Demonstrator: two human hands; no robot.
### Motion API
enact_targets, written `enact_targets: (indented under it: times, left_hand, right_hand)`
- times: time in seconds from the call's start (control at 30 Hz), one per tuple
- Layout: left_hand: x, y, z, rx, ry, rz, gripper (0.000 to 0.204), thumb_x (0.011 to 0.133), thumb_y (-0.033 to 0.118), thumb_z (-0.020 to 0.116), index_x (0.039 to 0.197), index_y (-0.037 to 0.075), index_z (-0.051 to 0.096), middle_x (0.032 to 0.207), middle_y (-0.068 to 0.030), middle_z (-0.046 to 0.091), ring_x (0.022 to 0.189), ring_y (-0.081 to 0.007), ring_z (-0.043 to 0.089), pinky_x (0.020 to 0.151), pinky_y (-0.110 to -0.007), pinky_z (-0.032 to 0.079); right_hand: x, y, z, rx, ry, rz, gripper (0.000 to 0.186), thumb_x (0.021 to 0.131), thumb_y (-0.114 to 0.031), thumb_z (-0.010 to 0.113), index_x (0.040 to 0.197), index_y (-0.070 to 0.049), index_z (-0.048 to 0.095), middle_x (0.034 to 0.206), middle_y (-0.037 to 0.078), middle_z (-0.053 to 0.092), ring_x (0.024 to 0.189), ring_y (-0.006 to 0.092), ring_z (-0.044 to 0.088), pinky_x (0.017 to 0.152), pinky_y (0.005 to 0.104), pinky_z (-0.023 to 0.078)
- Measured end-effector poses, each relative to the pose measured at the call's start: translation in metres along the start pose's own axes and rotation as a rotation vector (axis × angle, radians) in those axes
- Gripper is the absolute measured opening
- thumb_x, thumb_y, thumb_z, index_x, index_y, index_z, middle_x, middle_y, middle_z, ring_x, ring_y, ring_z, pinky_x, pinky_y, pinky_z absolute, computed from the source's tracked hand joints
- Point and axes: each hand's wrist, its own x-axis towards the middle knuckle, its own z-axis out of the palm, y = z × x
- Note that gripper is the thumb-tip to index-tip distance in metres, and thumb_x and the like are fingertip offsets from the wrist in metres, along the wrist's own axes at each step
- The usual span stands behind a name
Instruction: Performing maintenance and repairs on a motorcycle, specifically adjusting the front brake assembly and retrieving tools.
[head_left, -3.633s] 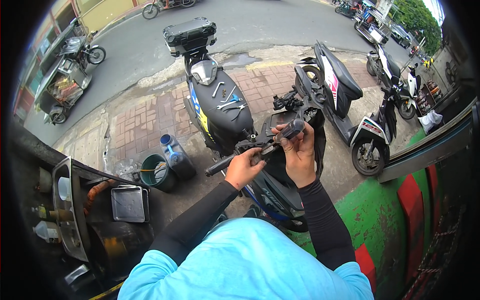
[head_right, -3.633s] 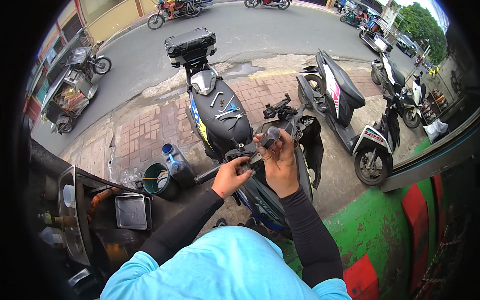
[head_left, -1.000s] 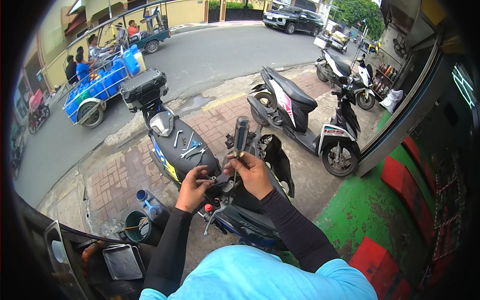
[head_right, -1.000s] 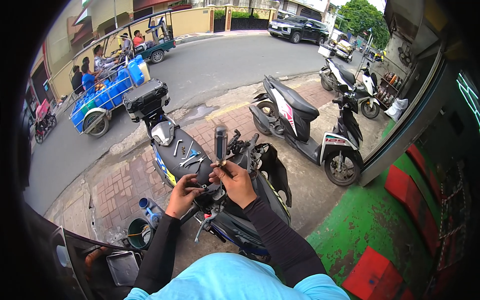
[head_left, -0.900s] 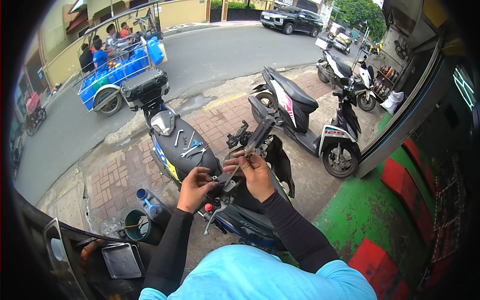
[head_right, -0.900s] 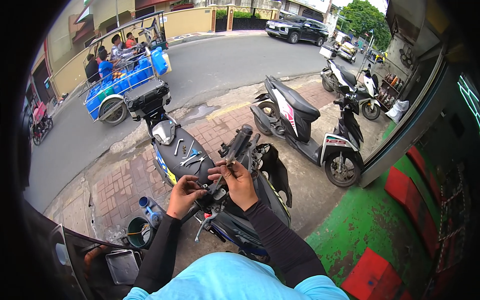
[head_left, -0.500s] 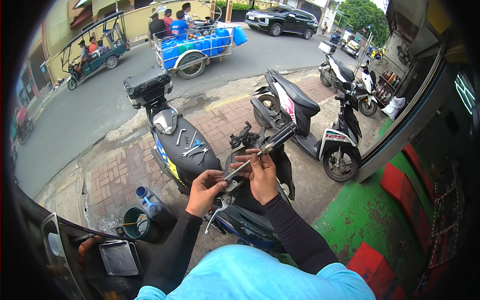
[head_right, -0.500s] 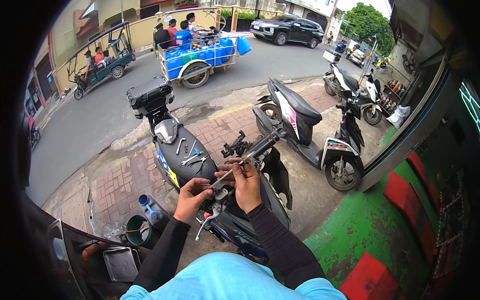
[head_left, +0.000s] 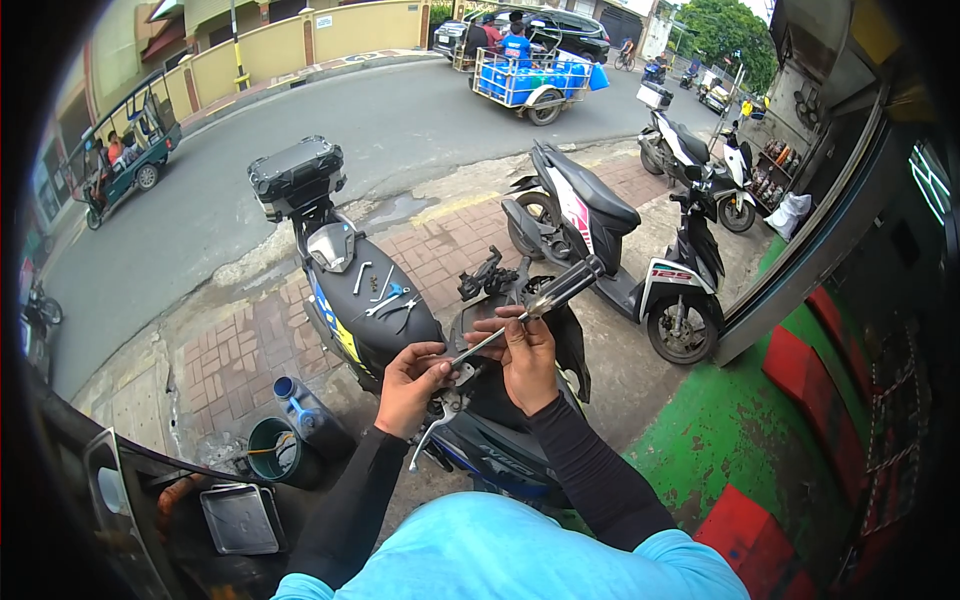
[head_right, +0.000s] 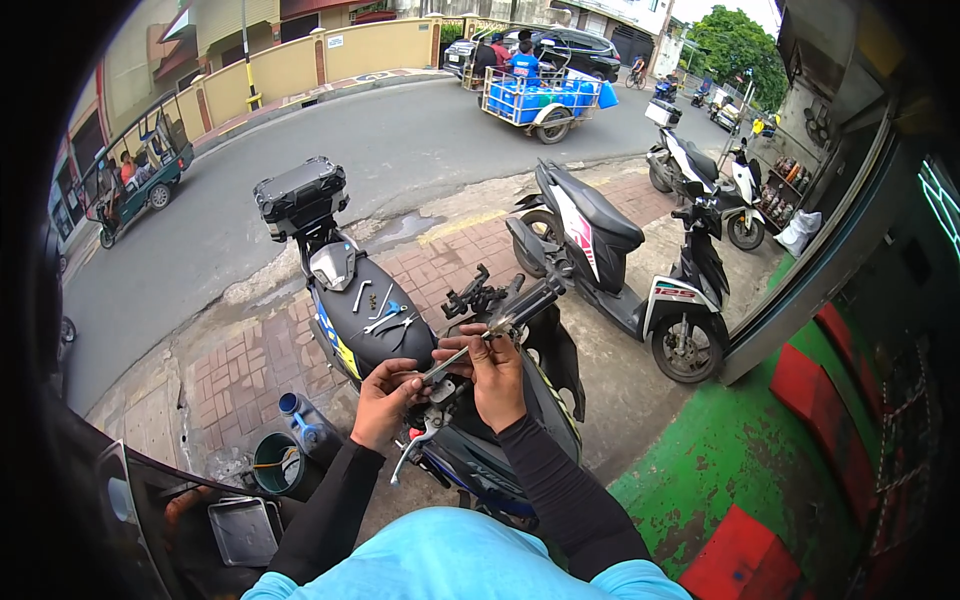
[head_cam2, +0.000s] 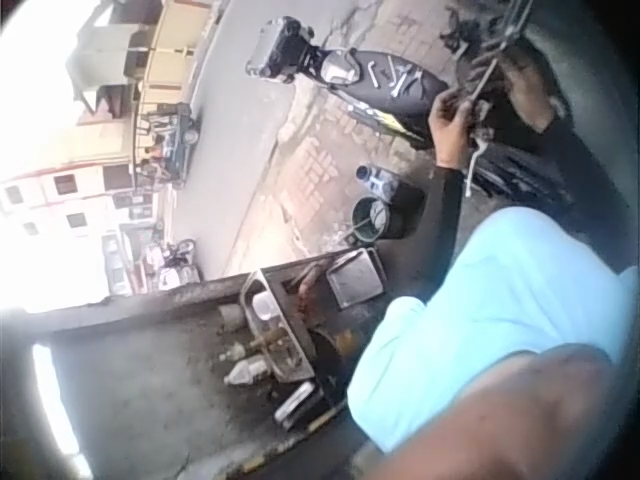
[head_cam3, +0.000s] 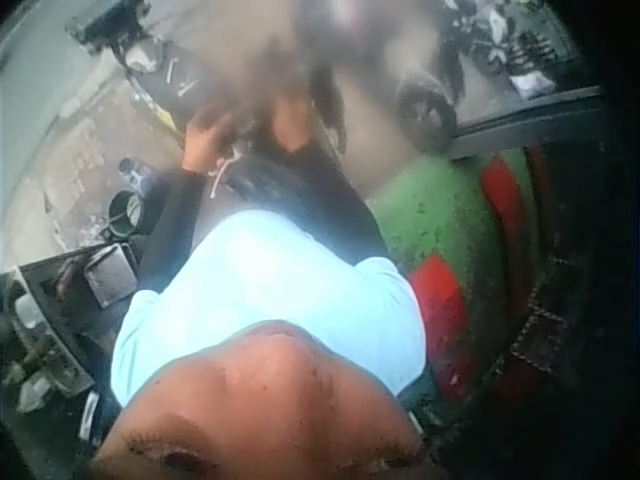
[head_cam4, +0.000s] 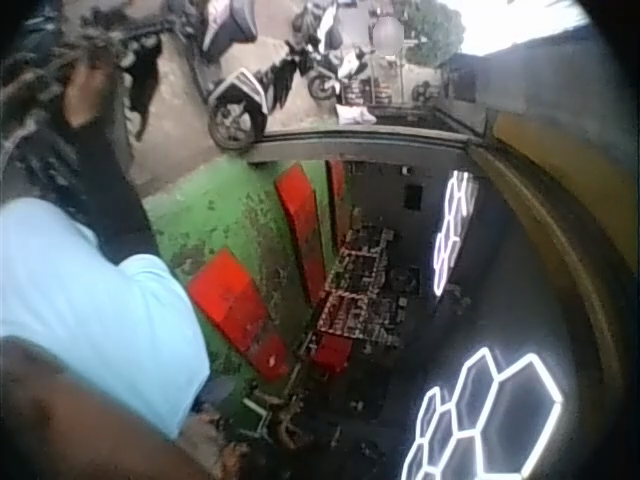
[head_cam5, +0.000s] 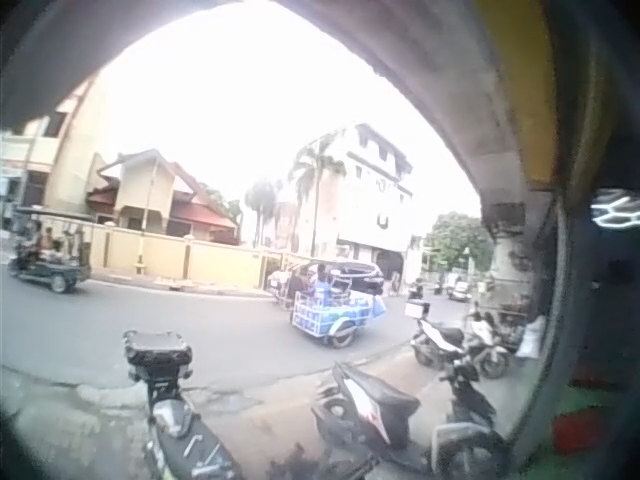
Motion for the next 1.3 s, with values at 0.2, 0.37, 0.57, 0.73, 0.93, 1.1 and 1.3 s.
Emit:
enact_targets:
  times: [0.2,0.37,0.57,0.73,0.93,1.1,1.3]
  left_hand:
    - [0.002,0.003,-0.003,-0.024,-0.024,-0.056,0.031,0.095,0.001,0.065,0.123,0.0,0.054,0.103,-0.015,0.071,0.087,-0.0185,0.07,0.076,-0.029,0.057]
    - [0.006,0.006,-0.006,-0.046,-0.101,-0.091,0.027,0.096,0.003,0.064,0.122,0.001,0.055,0.104,-0.016,0.072,0.087,-0.0175,0.07,0.076,-0.029,0.058]
    - [0.007,0.01,-0.004,0.136,-0.109,-0.04,0.028,0.093,0.003,0.068,0.119,0.0,0.058,0.104,-0.0147,0.072,0.088,-0.0162,0.07,0.079,-0.029,0.058]
    - [0.006,0.007,-0.002,0.097,-0.069,-0.058,0.028,0.092,0.001,0.069,0.118,0.001,0.058,0.105,-0.0147,0.072,0.091,-0.0181,0.071,0.081,-0.031,0.059]
    - [0.004,-0.003,0.005,-0.118,0.05,-0.041,0.028,0.092,-0.003,0.067,0.117,-0.002,0.054,0.106,-0.0183,0.071,0.093,-0.0221,0.071,0.085,-0.033,0.059]
    - [0.006,-0.005,0.004,-0.153,0.067,-0.014,0.028,0.091,-0.004,0.067,0.116,0.002,0.054,0.11,-0.0149,0.07,0.097,-0.0255,0.071,0.087,-0.036,0.06]
    - [0.016,0.006,-0.005,0.134,-0.039,-0.134,0.026,0.09,0.008,0.074,0.113,0.0,0.062,0.103,-0.009,0.07,0.092,-0.0233,0.073,0.081,-0.034,0.06]
  right_hand:
    - [0.001,-0.007,-0.01,-0.01,-0.13,0.027,0.028,0.106,-0.025,0.049,0.124,-0.004,0.054,0.114,0.019,0.068,0.104,0.0281,0.07,0.086,0.0374,0.06]
    - [0.007,-0.014,-0.015,0.006,-0.252,0.096,0.03,0.107,-0.024,0.048,0.126,-0.002,0.053,0.115,0.02,0.067,0.106,0.0287,0.069,0.091,0.0389,0.058]
    - [0.009,-0.019,-0.015,-0.099,-0.209,0.127,0.029,0.107,-0.025,0.048,0.124,-0.003,0.055,0.108,0.017,0.069,0.102,0.0264,0.07,0.089,0.0371,0.059]
    - [0.005,-0.016,-0.014,-0.114,-0.16,0.115,0.026,0.106,-0.025,0.049,0.119,-0.004,0.056,0.106,0.015,0.07,0.101,0.0256,0.071,0.087,0.0376,0.06]
    - [-0.002,-0.007,-0.013,0.013,-0.108,0.045,0.024,0.106,-0.024,0.049,0.117,-0.005,0.057,0.104,0.014,0.07,0.101,0.0265,0.071,0.086,0.0385,0.06]
    - [-0.006,-0.004,-0.011,0.045,-0.077,0.03,0.024,0.106,-0.024,0.049,0.118,-0.005,0.057,0.104,0.014,0.069,0.103,0.0275,0.07,0.087,0.0391,0.06]
    - [-0.002,-0.013,-0.011,-0.001,-0.088,0.036,0.025,0.106,-0.024,0.05,0.117,-0.004,0.058,0.104,0.014,0.07,0.102,0.0267,0.071,0.085,0.0366,0.061]
